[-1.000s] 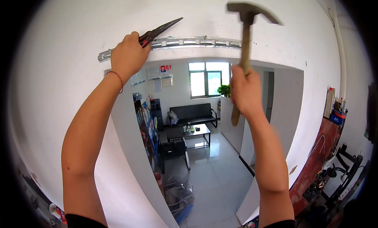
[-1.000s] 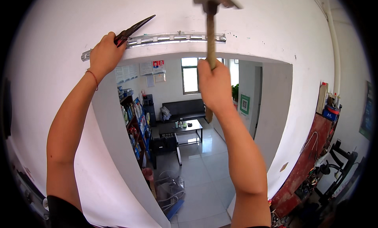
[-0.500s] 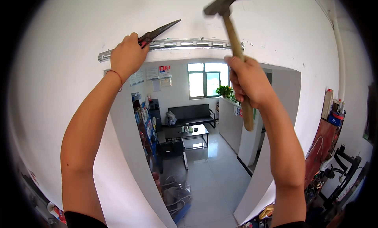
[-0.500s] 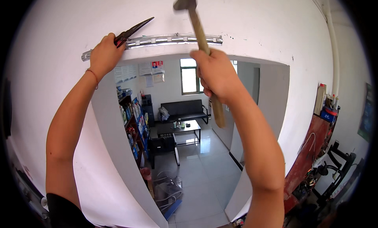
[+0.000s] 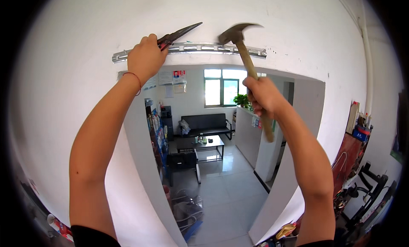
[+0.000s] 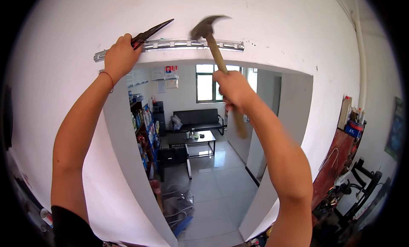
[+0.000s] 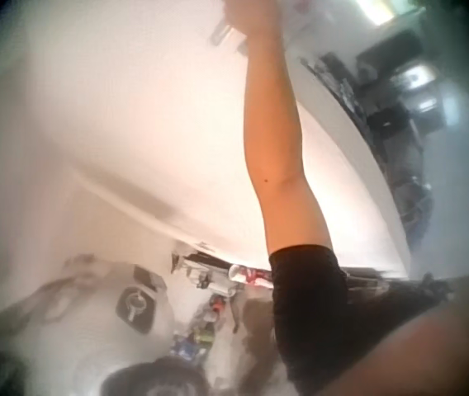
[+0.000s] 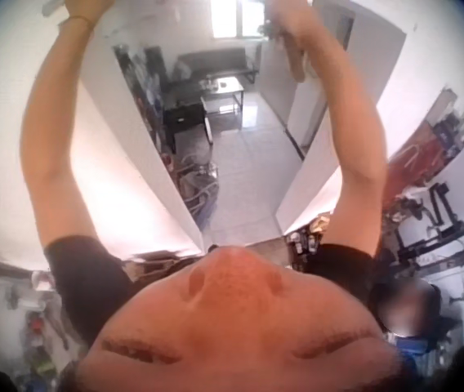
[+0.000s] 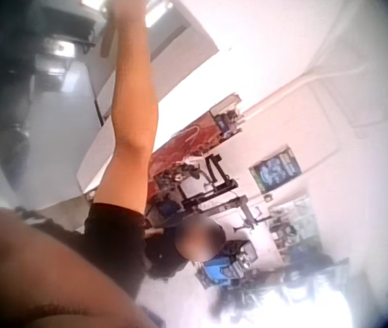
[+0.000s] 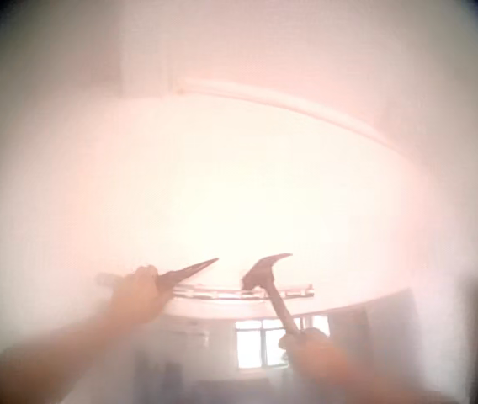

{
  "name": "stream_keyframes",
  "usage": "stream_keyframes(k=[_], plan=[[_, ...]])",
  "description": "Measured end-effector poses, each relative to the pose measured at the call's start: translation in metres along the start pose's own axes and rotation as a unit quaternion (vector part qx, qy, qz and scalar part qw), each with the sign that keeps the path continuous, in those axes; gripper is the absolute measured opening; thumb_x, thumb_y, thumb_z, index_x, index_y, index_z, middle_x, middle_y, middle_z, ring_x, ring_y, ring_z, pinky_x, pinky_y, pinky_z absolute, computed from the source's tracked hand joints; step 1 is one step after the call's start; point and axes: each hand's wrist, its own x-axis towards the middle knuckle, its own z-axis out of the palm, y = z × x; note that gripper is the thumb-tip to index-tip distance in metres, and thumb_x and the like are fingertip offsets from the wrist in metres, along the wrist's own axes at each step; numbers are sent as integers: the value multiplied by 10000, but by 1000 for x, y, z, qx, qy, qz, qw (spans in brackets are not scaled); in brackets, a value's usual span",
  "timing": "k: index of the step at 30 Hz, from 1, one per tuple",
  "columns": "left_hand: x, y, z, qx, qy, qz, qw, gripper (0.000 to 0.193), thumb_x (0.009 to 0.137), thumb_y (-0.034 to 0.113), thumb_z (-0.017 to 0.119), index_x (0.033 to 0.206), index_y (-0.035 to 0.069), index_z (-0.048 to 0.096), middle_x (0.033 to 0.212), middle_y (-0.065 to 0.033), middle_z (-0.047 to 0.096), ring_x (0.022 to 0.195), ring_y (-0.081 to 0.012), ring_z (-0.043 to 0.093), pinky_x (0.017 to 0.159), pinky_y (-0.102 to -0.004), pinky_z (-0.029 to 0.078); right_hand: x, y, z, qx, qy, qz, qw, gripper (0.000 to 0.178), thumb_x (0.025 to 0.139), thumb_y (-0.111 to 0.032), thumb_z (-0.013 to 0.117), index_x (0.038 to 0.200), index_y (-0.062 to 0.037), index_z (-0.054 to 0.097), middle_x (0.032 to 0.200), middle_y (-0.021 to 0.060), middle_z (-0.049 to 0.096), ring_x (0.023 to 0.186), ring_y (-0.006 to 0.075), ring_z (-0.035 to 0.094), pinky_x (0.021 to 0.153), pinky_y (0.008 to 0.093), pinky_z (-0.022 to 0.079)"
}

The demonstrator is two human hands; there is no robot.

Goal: The person installs a metal light fixture on a wall above a doorway. They use pliers to hold nails and a hammer to drive them into the wall, securing the fixture in place. The person repeatedly hammers nails along the fixture's length to ensure it is firmly attached.

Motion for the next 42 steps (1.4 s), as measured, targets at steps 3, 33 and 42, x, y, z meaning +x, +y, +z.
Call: stream_keyframes(k=[3, 33, 42], plan=[[2, -8, -6, 8, 1, -4, 1000, 350, 965, 366, 660, 1003, 25, 590, 1030, -195, 678, 920, -401, 703, 799, -495, 566, -8, -23, 3, -36, 80, -164, 983, 354, 968, -318, 576, 821, 1, 529, 609, 47, 478, 474, 155, 443, 439, 379, 416], [-3, -21, 11, 20, 38, 8, 999, 386, 954, 409, 660, 1064, 40, 631, 1035, -188, 701, 921, -392, 724, 814, -490, 588, -14, -26, 20, 1, 151, -206, 967, 352, 945, -310, 606, 738, -33, 539, 563, 15, 496, 437, 124, 461, 438, 324, 391], [-3, -16, 18, 3, 40, 2, 999, 411, 940, 423, 674, 1098, 44, 649, 1077, -192, 699, 973, -391, 720, 845, -482, 588, 1, -21, 9, -110, 154, -169, 967, 401, 929, -347, 600, 776, 22, 570, 579, 57, 530, 504, 178, 556, 510, 377, 457]])
